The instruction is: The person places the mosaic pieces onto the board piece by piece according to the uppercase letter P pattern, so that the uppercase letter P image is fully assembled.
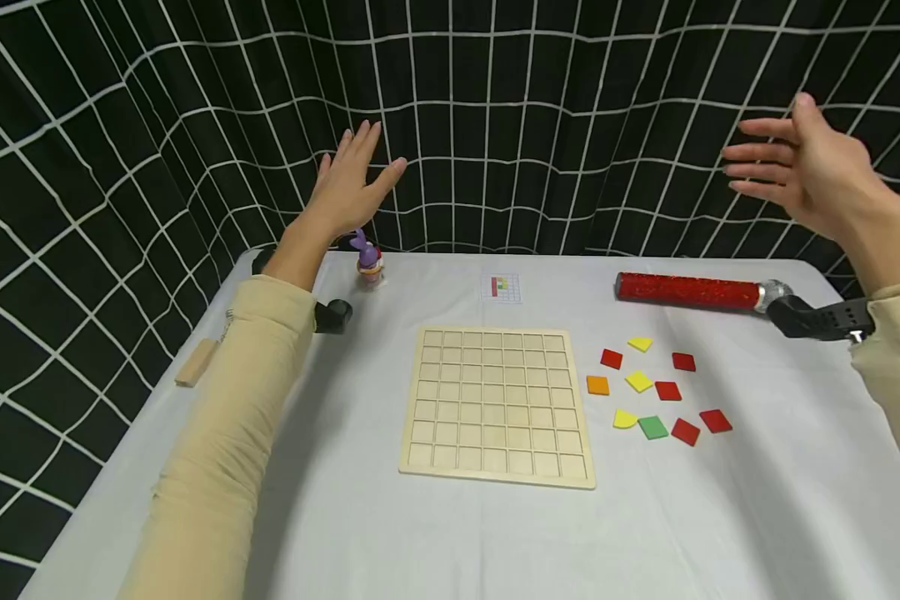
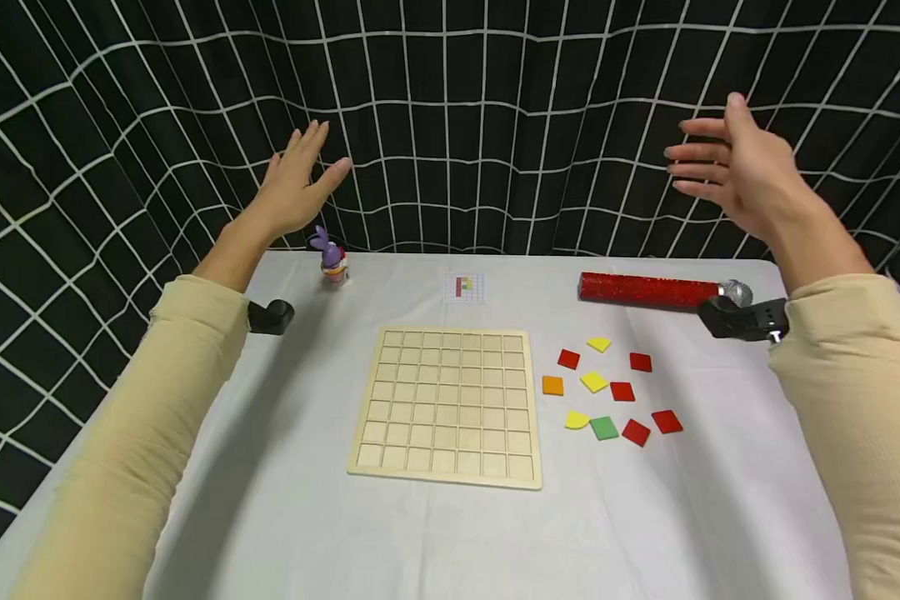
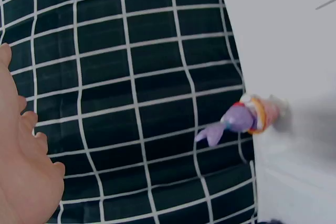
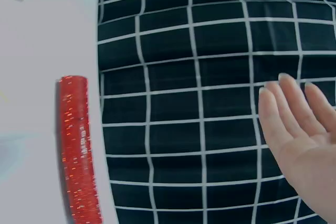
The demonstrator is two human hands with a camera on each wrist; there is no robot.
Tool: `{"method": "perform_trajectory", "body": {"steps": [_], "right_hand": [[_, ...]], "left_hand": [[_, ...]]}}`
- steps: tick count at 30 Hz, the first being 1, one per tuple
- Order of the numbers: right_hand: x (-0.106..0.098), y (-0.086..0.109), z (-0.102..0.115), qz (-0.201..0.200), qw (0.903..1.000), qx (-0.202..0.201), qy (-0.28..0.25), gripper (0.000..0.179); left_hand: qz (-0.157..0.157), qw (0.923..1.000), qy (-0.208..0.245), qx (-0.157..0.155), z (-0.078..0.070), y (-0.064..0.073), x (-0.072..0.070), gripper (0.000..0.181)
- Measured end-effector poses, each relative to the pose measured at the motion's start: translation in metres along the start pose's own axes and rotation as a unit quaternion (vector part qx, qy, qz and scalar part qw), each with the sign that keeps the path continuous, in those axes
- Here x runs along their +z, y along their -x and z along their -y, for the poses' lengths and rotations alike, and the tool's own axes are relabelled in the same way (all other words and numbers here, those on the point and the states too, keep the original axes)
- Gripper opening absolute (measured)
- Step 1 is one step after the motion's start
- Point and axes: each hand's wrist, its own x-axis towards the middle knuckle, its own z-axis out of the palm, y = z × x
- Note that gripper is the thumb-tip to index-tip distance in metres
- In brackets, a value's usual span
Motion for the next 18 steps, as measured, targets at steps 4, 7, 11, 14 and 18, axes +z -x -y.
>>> {"method": "perform_trajectory", "body": {"steps": [4, 7, 11, 14, 18], "right_hand": [[-0.015, 0.005, -0.019, 0.059, 0.9966, 0.024, -0.051, 0.071], [-0.021, 0.009, -0.035, 0.098, 0.9883, 0.045, -0.108, 0.064], [-0.026, 0.017, -0.056, 0.137, 0.9731, 0.078, -0.168, 0.049], [-0.030, 0.023, -0.072, 0.155, 0.9629, 0.104, -0.195, 0.043], [-0.036, 0.029, -0.090, 0.161, 0.9537, 0.132, -0.217, 0.043]], "left_hand": [[-0.008, 0.9984, 0.048, 0.027, 0.005, 0.008, 0.006, 0.070], [-0.004, 0.9959, 0.074, 0.051, 0.008, 0.014, 0.015, 0.069], [0.012, 0.9916, 0.097, 0.085, 0.009, 0.023, 0.030, 0.068], [0.026, 0.9888, 0.108, 0.099, 0.011, 0.031, 0.042, 0.067], [0.045, 0.9859, 0.120, 0.107, 0.017, 0.040, 0.061, 0.066]]}}
